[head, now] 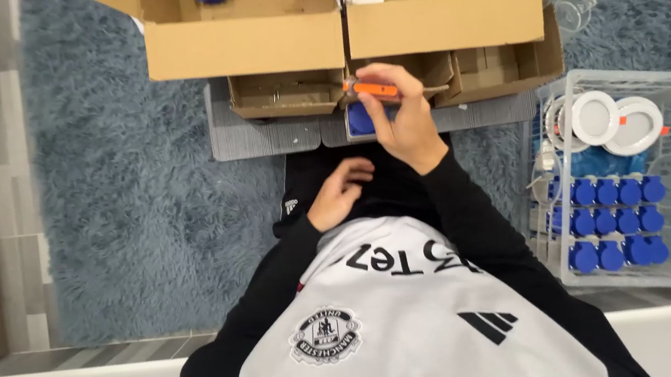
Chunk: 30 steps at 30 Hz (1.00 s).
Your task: Assembling small electrical or hardware components by fitting blue parts into white housings and using a screwdriver.
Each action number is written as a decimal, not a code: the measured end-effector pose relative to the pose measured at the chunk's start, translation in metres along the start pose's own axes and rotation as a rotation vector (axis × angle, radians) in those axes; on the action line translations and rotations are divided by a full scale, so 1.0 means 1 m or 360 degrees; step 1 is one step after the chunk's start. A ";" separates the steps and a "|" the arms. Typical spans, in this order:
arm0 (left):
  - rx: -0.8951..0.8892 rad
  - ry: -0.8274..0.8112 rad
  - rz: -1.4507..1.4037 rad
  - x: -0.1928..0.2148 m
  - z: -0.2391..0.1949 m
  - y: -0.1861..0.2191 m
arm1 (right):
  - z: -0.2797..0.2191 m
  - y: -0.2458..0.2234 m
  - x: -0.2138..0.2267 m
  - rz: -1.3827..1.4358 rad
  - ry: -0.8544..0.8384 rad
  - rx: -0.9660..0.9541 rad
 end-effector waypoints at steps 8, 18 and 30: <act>-0.0490 0.0157 0.0242 0.036 -0.014 0.143 | 0.004 -0.014 0.042 0.0081 0.0227 -0.0033; -0.1137 0.0901 0.0366 0.080 -0.020 0.250 | -0.039 0.002 0.125 0.0233 0.0774 -0.0175; -0.1154 0.0838 0.0228 0.071 -0.018 0.236 | -0.057 0.006 0.136 0.0692 0.0790 -0.0455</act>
Point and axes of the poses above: each hand's wrist, its own z-axis towards the middle knuckle, its own x-axis out of the back of the hand, y = z × x, the point moved 10 cm from there along z, towards the middle knuckle, and after that the axes turned 14 degrees about y, right-handed, at the moved point
